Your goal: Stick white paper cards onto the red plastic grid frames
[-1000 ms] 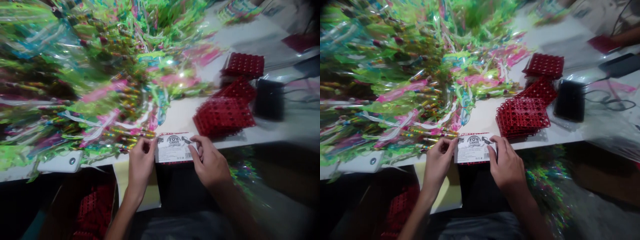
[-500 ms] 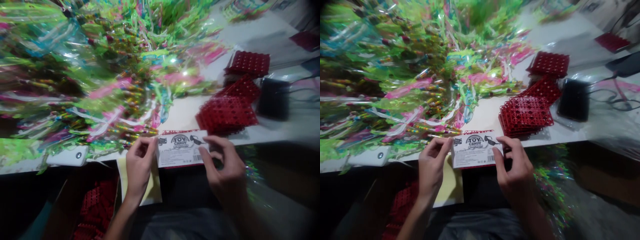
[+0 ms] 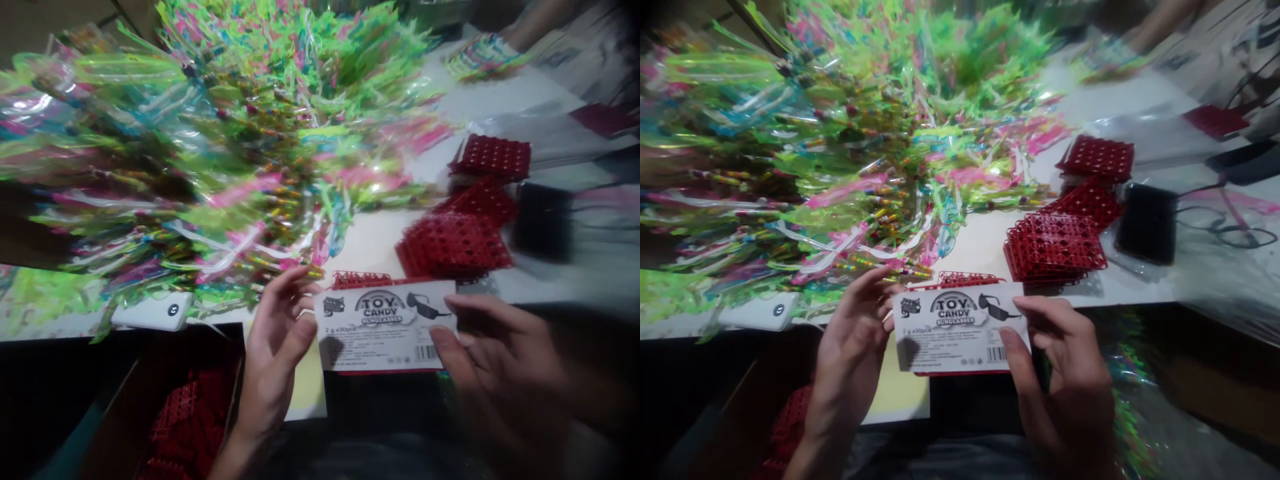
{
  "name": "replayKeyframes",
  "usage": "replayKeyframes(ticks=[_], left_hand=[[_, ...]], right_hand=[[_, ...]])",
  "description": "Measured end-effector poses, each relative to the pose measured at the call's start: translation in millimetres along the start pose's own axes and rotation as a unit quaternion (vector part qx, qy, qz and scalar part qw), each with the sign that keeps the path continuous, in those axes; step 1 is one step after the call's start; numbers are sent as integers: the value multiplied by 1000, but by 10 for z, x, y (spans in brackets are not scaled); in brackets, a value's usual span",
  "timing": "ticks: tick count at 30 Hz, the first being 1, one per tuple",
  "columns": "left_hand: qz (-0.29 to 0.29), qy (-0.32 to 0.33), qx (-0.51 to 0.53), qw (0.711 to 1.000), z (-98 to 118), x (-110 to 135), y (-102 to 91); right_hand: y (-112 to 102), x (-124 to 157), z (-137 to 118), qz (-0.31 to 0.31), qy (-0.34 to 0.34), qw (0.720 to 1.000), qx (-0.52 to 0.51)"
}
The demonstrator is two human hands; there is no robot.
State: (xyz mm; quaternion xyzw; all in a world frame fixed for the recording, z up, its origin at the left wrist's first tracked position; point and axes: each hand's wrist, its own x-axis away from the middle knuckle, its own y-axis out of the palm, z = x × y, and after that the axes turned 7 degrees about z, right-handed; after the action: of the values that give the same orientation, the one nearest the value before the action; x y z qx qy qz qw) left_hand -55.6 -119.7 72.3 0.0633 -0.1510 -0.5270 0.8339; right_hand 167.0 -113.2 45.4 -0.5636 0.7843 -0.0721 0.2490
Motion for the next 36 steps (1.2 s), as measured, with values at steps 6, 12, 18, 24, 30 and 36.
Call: replayKeyframes(ticks=[6,12,18,24,30,36], left_hand=[[-114,-107,-99,983,-56,-38,-125],[-83,-50,-99,990,-148,-3,-146],[-64,-36,-107,992,-232,18,-163],[-115,125,-246,954,-170,-12,-182],[-93,323,-360,871,195,261,-66],[-116,278,-260,918,279,415,29]], right_hand=[[14,-23,-176,-16,-65,997,24],[100,-47,-232,5,-22,1000,11],[180,-87,-345,-23,117,989,-83],[122,-152,-440,-61,164,962,-211],[5,-141,-537,-79,-129,985,-81],[-37,-68,-477,-139,-162,967,-142]])
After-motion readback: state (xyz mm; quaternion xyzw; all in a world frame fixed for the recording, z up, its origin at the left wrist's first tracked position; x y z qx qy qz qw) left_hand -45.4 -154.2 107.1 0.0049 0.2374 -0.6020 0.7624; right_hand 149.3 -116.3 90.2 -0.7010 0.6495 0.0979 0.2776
